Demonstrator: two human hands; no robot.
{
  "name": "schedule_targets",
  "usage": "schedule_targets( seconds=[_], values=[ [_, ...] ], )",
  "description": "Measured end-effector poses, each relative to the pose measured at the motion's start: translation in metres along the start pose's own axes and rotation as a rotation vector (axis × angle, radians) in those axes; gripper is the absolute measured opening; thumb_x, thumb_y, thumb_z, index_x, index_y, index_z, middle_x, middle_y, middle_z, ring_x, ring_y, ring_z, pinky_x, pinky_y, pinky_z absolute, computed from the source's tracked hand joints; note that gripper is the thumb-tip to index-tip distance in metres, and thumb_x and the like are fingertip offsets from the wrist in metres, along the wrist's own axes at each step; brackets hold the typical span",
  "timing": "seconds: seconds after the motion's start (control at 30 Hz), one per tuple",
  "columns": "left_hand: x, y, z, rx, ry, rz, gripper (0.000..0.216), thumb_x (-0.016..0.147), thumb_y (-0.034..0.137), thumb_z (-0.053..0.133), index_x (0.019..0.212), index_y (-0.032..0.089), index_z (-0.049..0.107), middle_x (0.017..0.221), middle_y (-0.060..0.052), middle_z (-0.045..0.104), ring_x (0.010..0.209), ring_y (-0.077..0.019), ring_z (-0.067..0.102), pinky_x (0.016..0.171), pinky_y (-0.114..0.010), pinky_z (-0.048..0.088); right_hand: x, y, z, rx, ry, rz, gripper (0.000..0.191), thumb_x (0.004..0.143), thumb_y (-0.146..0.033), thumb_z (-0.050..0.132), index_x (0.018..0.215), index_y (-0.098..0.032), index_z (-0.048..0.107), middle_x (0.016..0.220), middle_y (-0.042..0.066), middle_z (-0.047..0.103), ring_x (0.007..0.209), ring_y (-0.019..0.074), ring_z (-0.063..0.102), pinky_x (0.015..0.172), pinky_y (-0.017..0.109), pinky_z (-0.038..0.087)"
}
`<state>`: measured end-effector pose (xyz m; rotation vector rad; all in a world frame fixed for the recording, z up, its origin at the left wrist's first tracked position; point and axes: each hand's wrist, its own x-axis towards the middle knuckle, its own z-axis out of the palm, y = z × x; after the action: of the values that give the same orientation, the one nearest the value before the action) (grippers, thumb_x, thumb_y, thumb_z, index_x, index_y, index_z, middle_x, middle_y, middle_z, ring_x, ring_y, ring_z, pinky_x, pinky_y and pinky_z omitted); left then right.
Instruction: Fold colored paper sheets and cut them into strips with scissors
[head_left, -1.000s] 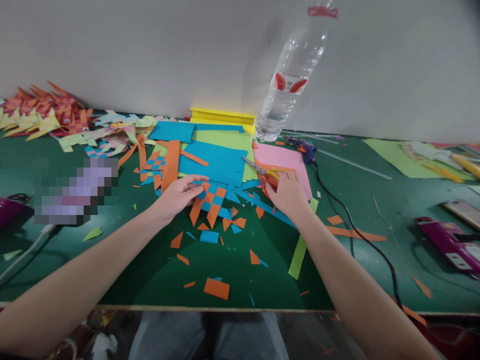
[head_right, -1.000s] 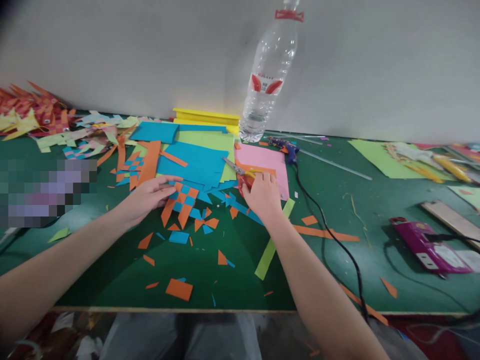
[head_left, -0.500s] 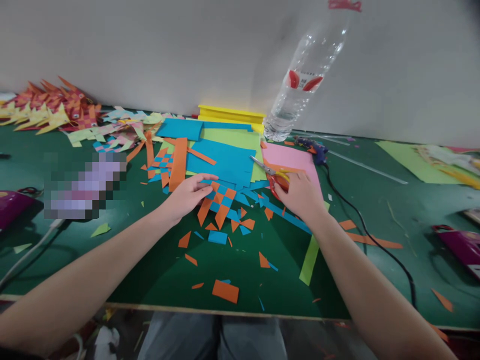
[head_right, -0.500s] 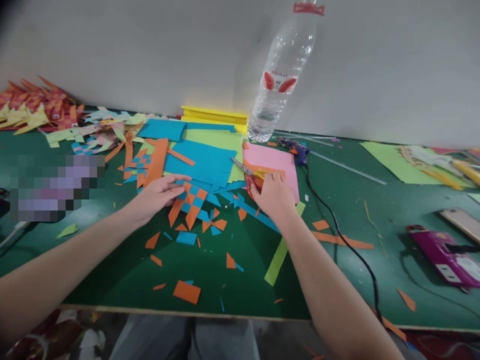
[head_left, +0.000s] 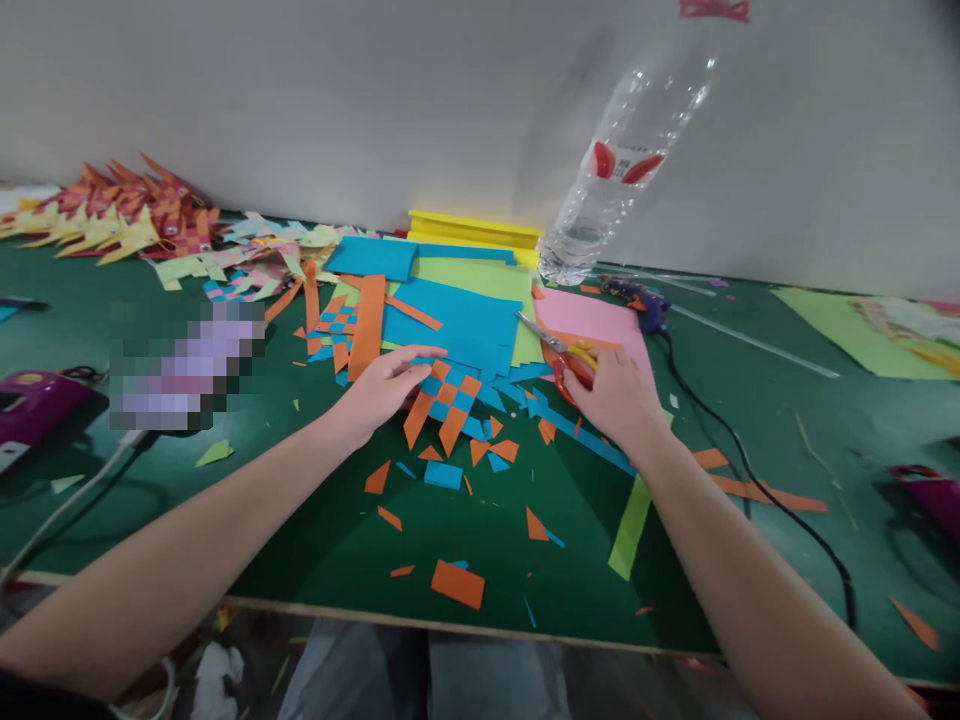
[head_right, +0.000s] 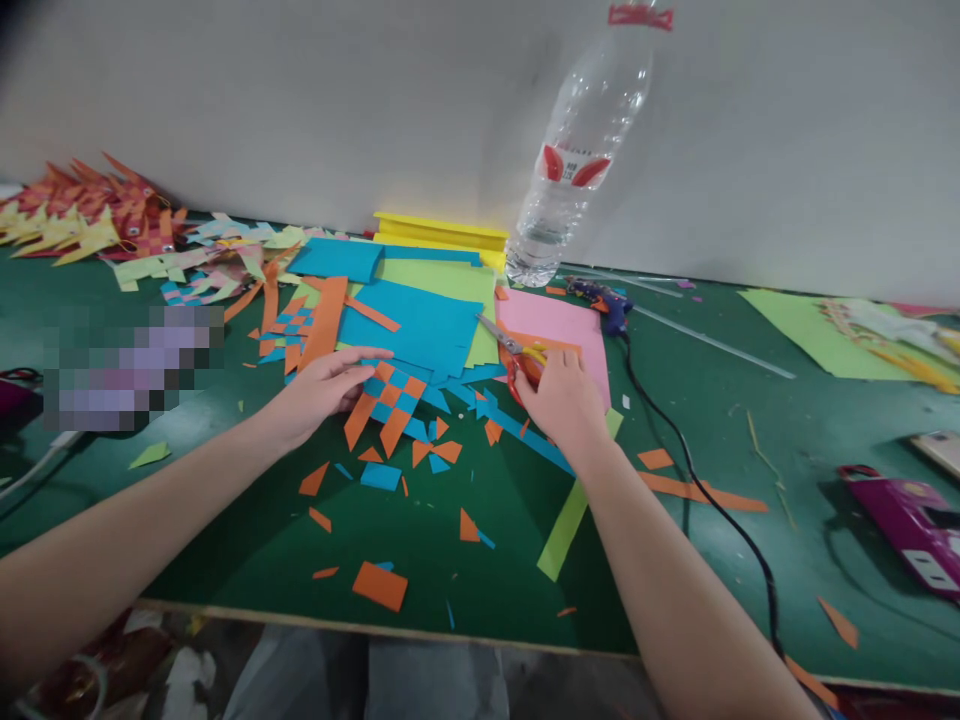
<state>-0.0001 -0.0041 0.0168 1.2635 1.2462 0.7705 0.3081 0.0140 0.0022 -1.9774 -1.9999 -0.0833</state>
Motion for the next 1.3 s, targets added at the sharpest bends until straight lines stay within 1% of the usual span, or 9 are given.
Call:
schedule_targets(
  seconds=[0.27, 0.43, 0.57, 0.67, 0.8, 1.0, 1.13, 1.2, 1.3],
  values=[
    [0.001, -0.003, 0.000, -0.001, -0.021, 0.021, 0.032, 0.094, 0.036, 0.056, 0.124, 0.026, 0.062, 0.105, -0.006, 0.071, 0.091, -0.0202, 0.069, 0.079, -0.034, 0.057, -0.003, -0.005, -0.003, -0.067, -0.014, 0.022, 0.046, 0.089, -0.047, 0.046, 0.113, -0.009, 0.058, 0.105, 0.022, 0.062, 0.102, 0.0369, 0.057, 0.076, 0.046, 0.046],
    [0.000, -0.003, 0.001, 0.069, -0.005, 0.079, 0.035, 0.092, 0.038, 0.059, 0.124, 0.023, 0.064, 0.101, -0.007, 0.073, 0.091, -0.0218, 0.070, 0.081, -0.038, 0.057, -0.006, -0.012, -0.019, -0.167, 0.137, -0.033, 0.042, 0.091, -0.042, 0.045, 0.114, -0.008, 0.055, 0.106, 0.024, 0.064, 0.102, 0.0400, 0.056, 0.084, 0.053, 0.041],
    [-0.003, 0.001, 0.004, 0.140, -0.045, 0.123, 0.034, 0.089, 0.040, 0.065, 0.118, 0.023, 0.067, 0.092, -0.004, 0.076, 0.089, -0.0218, 0.071, 0.082, -0.036, 0.057, -0.014, -0.028, -0.034, -0.026, 0.278, -0.277, 0.032, 0.096, -0.037, 0.042, 0.114, -0.015, 0.056, 0.103, 0.016, 0.069, 0.099, 0.0313, 0.059, 0.094, 0.048, 0.038],
    [-0.005, 0.003, 0.006, 0.167, -0.067, 0.147, 0.031, 0.086, 0.040, 0.067, 0.113, 0.023, 0.070, 0.087, -0.003, 0.077, 0.091, -0.0234, 0.071, 0.083, -0.037, 0.056, -0.027, -0.049, -0.035, 0.010, 0.249, -0.582, 0.028, 0.097, -0.035, 0.043, 0.112, -0.017, 0.059, 0.089, 0.010, 0.071, 0.090, 0.0262, 0.062, 0.095, 0.045, 0.040],
    [-0.007, 0.004, 0.007, 0.199, -0.066, 0.200, 0.031, 0.085, 0.040, 0.068, 0.109, 0.021, 0.071, 0.093, -0.004, 0.077, 0.095, -0.0249, 0.072, 0.086, -0.039, 0.056, -0.047, -0.075, -0.027, 0.009, 0.191, -0.871, 0.035, 0.098, -0.037, 0.046, 0.118, -0.011, 0.059, 0.093, 0.011, 0.073, 0.092, 0.0240, 0.063, 0.099, 0.044, 0.041],
    [-0.010, 0.004, 0.007, 0.200, -0.065, 0.212, 0.031, 0.083, 0.041, 0.069, 0.107, 0.022, 0.072, 0.097, -0.005, 0.077, 0.097, -0.0257, 0.072, 0.086, -0.038, 0.057, -0.050, -0.075, -0.028, -0.086, 0.193, -0.992, 0.036, 0.100, -0.031, 0.045, 0.122, -0.006, 0.060, 0.086, 0.010, 0.074, 0.084, 0.0224, 0.064, 0.090, 0.040, 0.046],
    [-0.011, 0.003, 0.008, 0.239, -0.074, 0.239, 0.032, 0.083, 0.041, 0.069, 0.109, 0.023, 0.071, 0.096, -0.004, 0.077, 0.095, -0.0249, 0.072, 0.084, -0.036, 0.057, -0.047, -0.068, -0.034, -0.106, 0.184, -0.982, 0.039, 0.099, -0.033, 0.046, 0.121, -0.005, 0.062, 0.087, 0.011, 0.075, 0.082, 0.0234, 0.064, 0.090, 0.041, 0.046],
    [-0.010, 0.002, 0.008, 0.315, -0.031, 0.273, 0.034, 0.083, 0.041, 0.067, 0.110, 0.021, 0.070, 0.096, -0.005, 0.077, 0.094, -0.0245, 0.072, 0.083, -0.036, 0.057, -0.046, -0.067, -0.034, -0.092, 0.177, -0.969, 0.038, 0.099, -0.033, 0.046, 0.120, -0.006, 0.063, 0.090, 0.011, 0.076, 0.082, 0.0238, 0.065, 0.090, 0.041, 0.045],
    [-0.007, 0.000, 0.003, 0.538, 0.128, 0.388, 0.036, 0.084, 0.042, 0.064, 0.112, 0.021, 0.068, 0.098, -0.006, 0.075, 0.089, -0.0225, 0.069, 0.082, -0.034, 0.054, -0.047, -0.068, -0.031, -0.049, 0.128, -0.974, 0.035, 0.098, -0.030, 0.047, 0.118, -0.008, 0.065, 0.089, 0.011, 0.075, 0.081, 0.0230, 0.064, 0.089, 0.041, 0.044]
  ],
)
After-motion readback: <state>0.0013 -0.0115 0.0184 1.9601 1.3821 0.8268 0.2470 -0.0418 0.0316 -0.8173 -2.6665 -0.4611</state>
